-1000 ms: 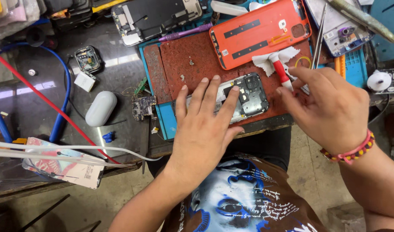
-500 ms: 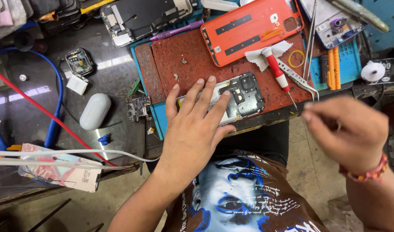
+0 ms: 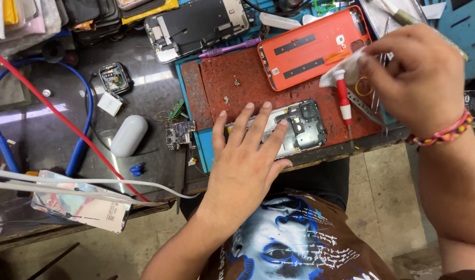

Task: The person uses a pair of tweezers and a screwdriver to repair a mobile phone by removing a cable and then applying screws to the internal components.

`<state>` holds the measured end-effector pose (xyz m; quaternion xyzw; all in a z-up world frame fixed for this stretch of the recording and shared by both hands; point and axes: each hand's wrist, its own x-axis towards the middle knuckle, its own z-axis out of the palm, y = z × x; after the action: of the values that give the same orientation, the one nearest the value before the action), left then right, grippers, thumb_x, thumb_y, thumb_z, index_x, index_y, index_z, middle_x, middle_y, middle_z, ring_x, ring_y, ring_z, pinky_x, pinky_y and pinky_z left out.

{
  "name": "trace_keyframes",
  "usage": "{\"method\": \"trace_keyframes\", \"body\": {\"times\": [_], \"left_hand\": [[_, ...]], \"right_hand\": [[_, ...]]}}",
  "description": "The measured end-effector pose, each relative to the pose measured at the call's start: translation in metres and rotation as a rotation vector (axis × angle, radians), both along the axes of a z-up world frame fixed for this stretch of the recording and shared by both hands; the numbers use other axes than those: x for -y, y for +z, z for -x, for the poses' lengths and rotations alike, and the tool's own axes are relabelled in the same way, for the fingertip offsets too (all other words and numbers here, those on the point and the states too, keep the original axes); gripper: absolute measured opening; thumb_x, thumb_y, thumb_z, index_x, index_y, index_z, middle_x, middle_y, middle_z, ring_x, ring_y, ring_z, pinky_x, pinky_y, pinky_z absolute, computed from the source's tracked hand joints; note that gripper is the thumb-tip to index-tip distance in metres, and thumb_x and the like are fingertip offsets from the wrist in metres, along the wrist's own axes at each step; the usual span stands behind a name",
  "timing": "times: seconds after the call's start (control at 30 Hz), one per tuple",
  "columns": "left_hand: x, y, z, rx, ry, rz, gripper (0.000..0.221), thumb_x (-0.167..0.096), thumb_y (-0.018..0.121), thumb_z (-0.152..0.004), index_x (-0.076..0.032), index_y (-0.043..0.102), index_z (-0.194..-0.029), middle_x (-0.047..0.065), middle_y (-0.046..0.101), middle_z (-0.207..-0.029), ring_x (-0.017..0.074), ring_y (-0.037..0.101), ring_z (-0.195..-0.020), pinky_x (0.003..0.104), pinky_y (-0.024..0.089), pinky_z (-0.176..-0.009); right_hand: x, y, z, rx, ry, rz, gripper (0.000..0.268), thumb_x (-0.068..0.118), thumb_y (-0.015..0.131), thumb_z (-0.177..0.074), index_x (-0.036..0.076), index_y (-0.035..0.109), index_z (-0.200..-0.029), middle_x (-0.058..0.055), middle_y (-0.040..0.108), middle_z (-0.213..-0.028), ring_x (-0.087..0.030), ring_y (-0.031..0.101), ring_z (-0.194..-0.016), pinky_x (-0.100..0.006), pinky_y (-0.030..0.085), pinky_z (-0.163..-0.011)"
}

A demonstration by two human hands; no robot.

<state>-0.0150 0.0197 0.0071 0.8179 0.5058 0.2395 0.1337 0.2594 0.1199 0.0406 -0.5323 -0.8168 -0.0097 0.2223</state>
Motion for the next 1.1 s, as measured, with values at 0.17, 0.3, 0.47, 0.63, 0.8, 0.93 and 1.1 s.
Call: {"method": "trace_keyframes", "body": {"times": [0.17,0.3,0.47,0.63,0.8,0.93,1.1], "left_hand": [[-0.001,0.001,-0.001,-0.007,0.004,0.002,0.062,-0.039,0.077,-0.084,-0.010,0.061,-0.136,0.016,0.048,-0.151,0.0361,0.038,-0.144,0.064,0.020,-0.120],[0.003,0.002,0.000,0.018,0.001,-0.002,0.061,-0.039,0.077,-0.085,-0.010,0.062,-0.136,0.017,0.047,-0.152,0.0379,0.036,-0.146,0.065,0.017,-0.121],[0.010,0.004,0.003,0.064,-0.016,-0.017,0.057,-0.039,0.077,-0.086,-0.009,0.064,-0.133,0.016,0.048,-0.152,0.0390,0.035,-0.147,0.066,0.016,-0.123],[0.015,0.005,0.003,0.101,0.010,-0.046,0.051,-0.038,0.075,-0.092,-0.008,0.064,-0.132,0.016,0.052,-0.149,0.0375,0.039,-0.147,0.066,0.018,-0.123],[0.017,0.001,-0.006,0.040,-0.031,-0.065,0.052,-0.035,0.072,-0.092,-0.004,0.065,-0.134,0.015,0.053,-0.149,0.0336,0.043,-0.145,0.061,0.022,-0.123],[0.015,-0.005,-0.009,0.036,-0.054,-0.060,0.045,-0.030,0.068,-0.095,-0.003,0.066,-0.131,0.014,0.056,-0.149,0.0315,0.047,-0.142,0.054,0.027,-0.124],[0.014,-0.006,-0.009,0.042,-0.054,-0.066,0.040,-0.024,0.064,-0.097,-0.003,0.066,-0.131,0.015,0.057,-0.147,0.0323,0.049,-0.142,0.054,0.029,-0.123]], "right_hand": [[-0.016,-0.024,-0.030,-0.401,-0.008,0.083,0.008,-0.002,0.073,-0.110,-0.006,0.066,-0.110,-0.013,0.066,-0.112,-0.015,0.067,-0.082,-0.025,0.054,-0.071],[-0.015,-0.028,-0.034,-0.786,0.039,0.196,0.012,0.000,0.067,-0.115,-0.005,0.057,-0.120,-0.008,0.064,-0.126,-0.011,0.068,-0.092,-0.022,0.059,-0.079],[0.002,-0.013,-0.016,-0.927,0.214,0.306,0.009,0.000,0.061,-0.116,-0.004,0.053,-0.115,-0.011,0.063,-0.132,-0.015,0.070,-0.105,-0.026,0.061,-0.097],[0.035,-0.001,0.009,-1.027,0.161,0.435,0.012,0.004,0.067,-0.109,-0.002,0.058,-0.103,-0.012,0.073,-0.102,-0.016,0.072,-0.088,-0.026,0.061,-0.085],[0.064,-0.011,0.034,-0.331,0.198,0.117,0.014,0.003,0.078,-0.097,0.005,0.070,-0.108,-0.012,0.072,-0.102,-0.022,0.069,-0.093,-0.032,0.055,-0.082],[0.066,-0.020,0.043,0.039,0.205,-0.006,0.025,0.010,0.083,-0.090,0.013,0.074,-0.113,-0.007,0.069,-0.104,-0.030,0.060,-0.099,-0.044,0.049,-0.090],[0.067,-0.023,0.046,0.273,0.181,0.027,0.049,0.031,0.074,-0.091,0.015,0.071,-0.137,-0.007,0.056,-0.124,-0.031,0.046,-0.117,-0.049,0.036,-0.102]]}}
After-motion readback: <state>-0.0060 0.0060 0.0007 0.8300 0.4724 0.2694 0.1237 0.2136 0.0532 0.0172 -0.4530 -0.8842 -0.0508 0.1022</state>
